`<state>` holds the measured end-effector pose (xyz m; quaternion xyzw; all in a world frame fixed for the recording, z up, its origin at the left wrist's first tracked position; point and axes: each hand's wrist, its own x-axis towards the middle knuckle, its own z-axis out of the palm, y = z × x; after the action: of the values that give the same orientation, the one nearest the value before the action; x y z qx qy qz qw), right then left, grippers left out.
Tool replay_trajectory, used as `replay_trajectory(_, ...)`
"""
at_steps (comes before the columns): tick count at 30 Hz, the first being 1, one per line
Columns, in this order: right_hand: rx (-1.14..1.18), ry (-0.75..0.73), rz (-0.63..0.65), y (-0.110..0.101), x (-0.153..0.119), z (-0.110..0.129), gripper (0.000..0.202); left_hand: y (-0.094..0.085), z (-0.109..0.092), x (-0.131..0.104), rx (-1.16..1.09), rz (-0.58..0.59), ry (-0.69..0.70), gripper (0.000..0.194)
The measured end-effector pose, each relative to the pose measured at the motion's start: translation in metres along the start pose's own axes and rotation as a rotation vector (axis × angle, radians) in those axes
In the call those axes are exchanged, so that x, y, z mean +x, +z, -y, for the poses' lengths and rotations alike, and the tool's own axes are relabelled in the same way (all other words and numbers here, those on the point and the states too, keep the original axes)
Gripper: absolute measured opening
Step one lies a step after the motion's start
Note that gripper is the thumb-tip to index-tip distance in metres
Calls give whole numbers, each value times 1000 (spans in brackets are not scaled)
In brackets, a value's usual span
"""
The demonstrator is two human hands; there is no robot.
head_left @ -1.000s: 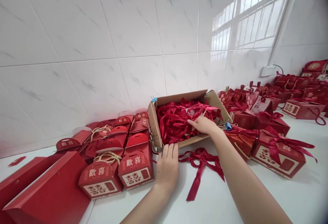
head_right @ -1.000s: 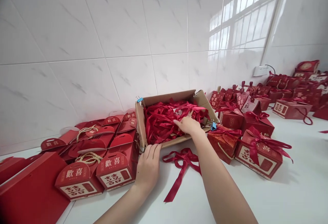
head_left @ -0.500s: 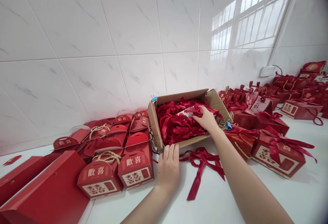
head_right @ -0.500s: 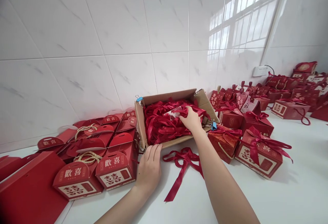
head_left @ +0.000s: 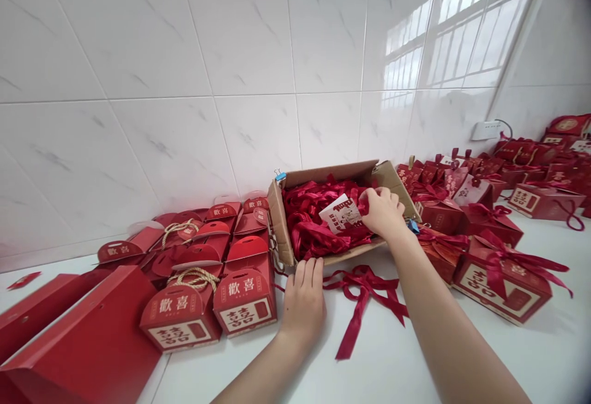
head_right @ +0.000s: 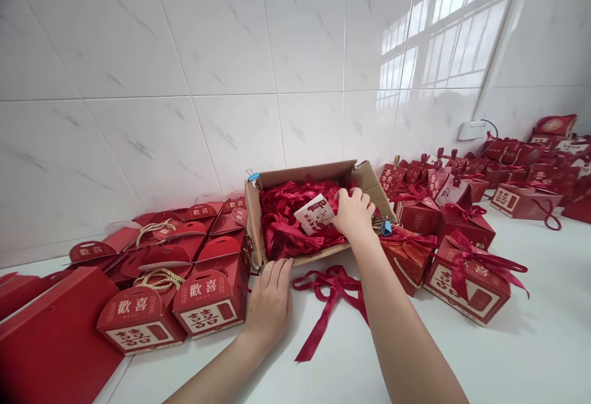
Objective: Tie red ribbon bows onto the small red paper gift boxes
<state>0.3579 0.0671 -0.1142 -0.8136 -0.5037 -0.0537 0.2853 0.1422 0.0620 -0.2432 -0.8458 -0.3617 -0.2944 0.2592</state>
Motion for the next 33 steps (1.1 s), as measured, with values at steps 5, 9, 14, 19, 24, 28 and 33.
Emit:
replay_trajectory(5, 6, -203, -92, 7, -2, 8, 75, 1, -1, 0, -20, -1, -4, 53)
replay_trajectory(9, 62, -441, -11, 22, -4, 14, 68, 1, -1, 0, -32, -11, -1, 53)
replay_trajectory(14, 145, -372, -55, 20, 1, 3, 33, -1, 0, -1, -38, 7, 1, 53)
replay_trajectory(19, 394, -261, -303, 0, 11, -11, 13, -1, -1, 1, -58, 17, -10, 52)
replay_trajectory(24, 673, -173, -451, -14, 10, -12, 20, 0, -2, 0, -73, -17, -10, 49)
replay_trajectory(28, 1017, -199, -550, -26, 2, -3, 16, -2, -2, 1, -113, -39, -16, 53)
replay_trajectory(33, 1156, -251, -769, -38, -3, 3, 23, -6, -3, 1, -142, -2, -34, 72)
